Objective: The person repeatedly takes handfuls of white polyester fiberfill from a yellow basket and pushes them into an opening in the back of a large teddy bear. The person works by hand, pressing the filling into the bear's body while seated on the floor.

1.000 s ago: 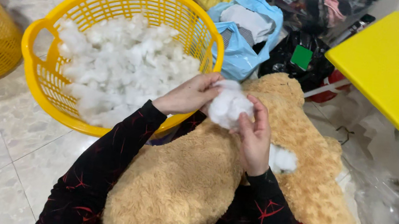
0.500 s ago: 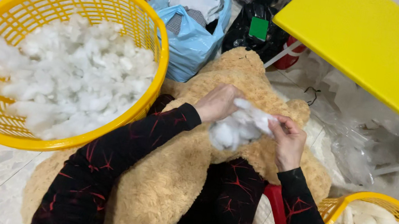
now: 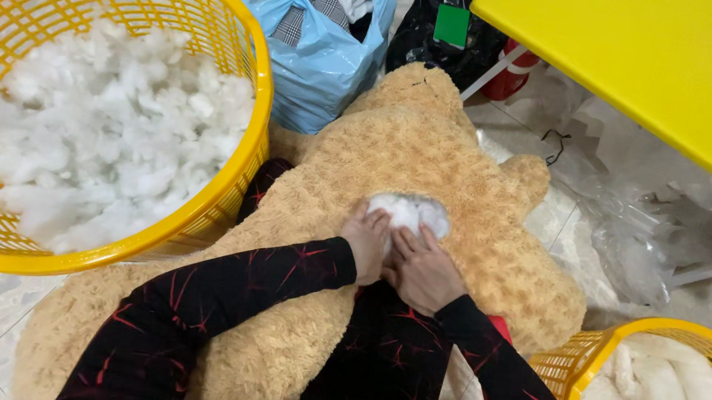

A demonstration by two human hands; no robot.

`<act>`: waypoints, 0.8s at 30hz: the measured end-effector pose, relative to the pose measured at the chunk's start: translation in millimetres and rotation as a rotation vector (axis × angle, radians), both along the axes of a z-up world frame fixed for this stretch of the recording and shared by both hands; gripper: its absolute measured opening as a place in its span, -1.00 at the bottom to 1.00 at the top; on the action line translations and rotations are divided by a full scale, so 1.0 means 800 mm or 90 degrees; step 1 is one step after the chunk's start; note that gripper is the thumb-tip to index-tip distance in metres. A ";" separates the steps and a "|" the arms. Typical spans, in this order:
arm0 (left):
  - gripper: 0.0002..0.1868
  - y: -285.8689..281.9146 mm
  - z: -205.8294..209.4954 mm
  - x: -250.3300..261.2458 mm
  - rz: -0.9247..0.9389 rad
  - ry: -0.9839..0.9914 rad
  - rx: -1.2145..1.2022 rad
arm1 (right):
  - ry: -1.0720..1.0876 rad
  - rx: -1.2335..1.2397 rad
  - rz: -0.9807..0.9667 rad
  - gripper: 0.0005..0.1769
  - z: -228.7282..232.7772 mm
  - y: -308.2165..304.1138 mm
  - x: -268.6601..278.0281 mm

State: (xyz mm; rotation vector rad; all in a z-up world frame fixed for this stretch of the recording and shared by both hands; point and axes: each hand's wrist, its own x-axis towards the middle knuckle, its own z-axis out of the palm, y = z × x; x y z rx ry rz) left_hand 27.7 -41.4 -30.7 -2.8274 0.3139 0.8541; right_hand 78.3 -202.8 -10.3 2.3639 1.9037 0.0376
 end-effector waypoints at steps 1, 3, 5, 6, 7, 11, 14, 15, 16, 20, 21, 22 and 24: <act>-0.01 0.002 -0.005 0.014 0.015 0.021 0.039 | 0.007 -0.049 -0.016 -0.34 0.001 0.008 0.000; 0.03 0.008 -0.012 0.038 0.045 0.066 0.119 | -0.007 -0.126 -0.072 -0.26 0.003 0.021 0.003; -0.08 0.012 -0.017 0.048 0.041 0.072 0.162 | -0.048 -0.183 -0.151 -0.20 0.002 0.034 0.004; -0.14 0.015 -0.017 0.053 0.039 0.074 0.184 | -0.076 -0.171 -0.155 -0.20 0.001 0.037 0.002; -0.19 0.017 -0.014 0.057 0.041 0.074 0.204 | -0.109 -0.160 -0.156 -0.20 0.003 0.038 0.004; -0.33 0.028 0.000 0.032 0.042 -0.138 0.093 | -0.102 0.038 -0.106 -0.44 0.008 0.011 -0.005; -0.35 0.037 0.006 -0.008 -0.002 -0.336 -0.089 | -0.033 0.175 -0.162 -0.56 0.012 -0.021 -0.008; -0.35 0.037 0.006 -0.022 -0.025 -0.380 -0.141 | -0.005 0.206 -0.173 -0.57 0.012 -0.028 -0.009; -0.38 0.031 0.004 -0.033 -0.011 -0.368 -0.182 | 0.023 0.236 -0.184 -0.58 0.012 -0.033 -0.010; -0.32 0.011 -0.013 -0.039 0.005 -0.401 -0.148 | -0.046 0.241 -0.134 -0.57 0.009 -0.021 -0.007; -0.24 0.009 -0.020 -0.033 0.000 -0.424 -0.092 | -0.051 0.230 -0.120 -0.60 0.009 -0.017 -0.009; -0.20 0.010 -0.025 -0.022 0.025 -0.369 -0.065 | -0.056 0.218 -0.107 -0.63 0.009 -0.015 -0.011; -0.29 0.010 -0.034 -0.009 0.069 -0.249 -0.029 | -0.050 0.230 -0.109 -0.72 0.008 -0.014 -0.017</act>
